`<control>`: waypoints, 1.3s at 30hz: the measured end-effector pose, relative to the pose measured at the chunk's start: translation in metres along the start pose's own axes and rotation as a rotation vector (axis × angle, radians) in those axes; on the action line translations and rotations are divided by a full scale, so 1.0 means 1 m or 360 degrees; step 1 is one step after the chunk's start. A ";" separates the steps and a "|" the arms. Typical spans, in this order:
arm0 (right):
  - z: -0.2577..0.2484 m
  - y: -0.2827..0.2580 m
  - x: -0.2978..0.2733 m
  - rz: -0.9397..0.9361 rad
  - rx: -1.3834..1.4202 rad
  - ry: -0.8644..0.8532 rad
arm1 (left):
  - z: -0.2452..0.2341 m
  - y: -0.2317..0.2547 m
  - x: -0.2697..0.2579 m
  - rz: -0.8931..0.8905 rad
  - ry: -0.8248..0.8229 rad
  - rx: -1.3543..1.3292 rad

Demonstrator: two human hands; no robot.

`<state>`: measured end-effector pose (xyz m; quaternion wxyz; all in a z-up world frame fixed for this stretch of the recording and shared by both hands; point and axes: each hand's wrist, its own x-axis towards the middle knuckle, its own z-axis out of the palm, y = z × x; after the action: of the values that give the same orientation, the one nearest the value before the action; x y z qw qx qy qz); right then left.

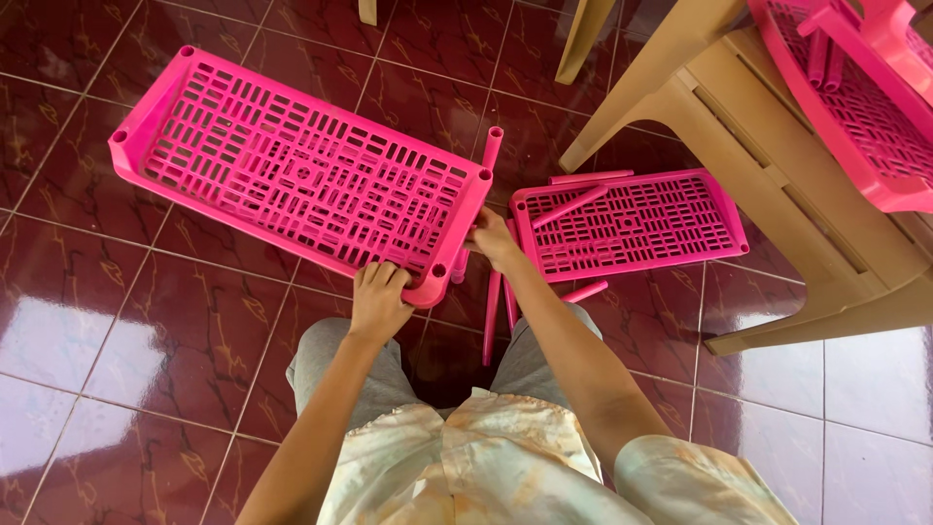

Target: The person assembles a pink plastic three-tier rack by inserting cylindrical legs into the corner holes of the trays. They handle multiple trays and legs, aligning and pressing them together to form the structure.

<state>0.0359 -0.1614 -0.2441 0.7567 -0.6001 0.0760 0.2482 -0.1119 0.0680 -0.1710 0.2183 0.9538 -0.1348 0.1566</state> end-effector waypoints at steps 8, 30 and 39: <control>0.047 0.021 -0.055 -0.0071 0.0201 0.0232 | 0.053 0.021 0.029 -0.0102 -0.0009 0.0101; -0.124 -0.084 0.064 0.0172 -0.1111 0.0210 | -0.069 -0.211 -0.038 -0.1394 0.1331 0.0242; -0.102 -0.103 0.069 -0.0102 -0.1710 0.0782 | -0.052 -0.227 -0.066 -0.1395 0.0767 -0.1435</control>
<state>0.1623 -0.2541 -0.2097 0.3140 -0.9411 0.0943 0.0826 -0.1106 0.3019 -0.2348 0.6625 0.6742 0.2651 0.1903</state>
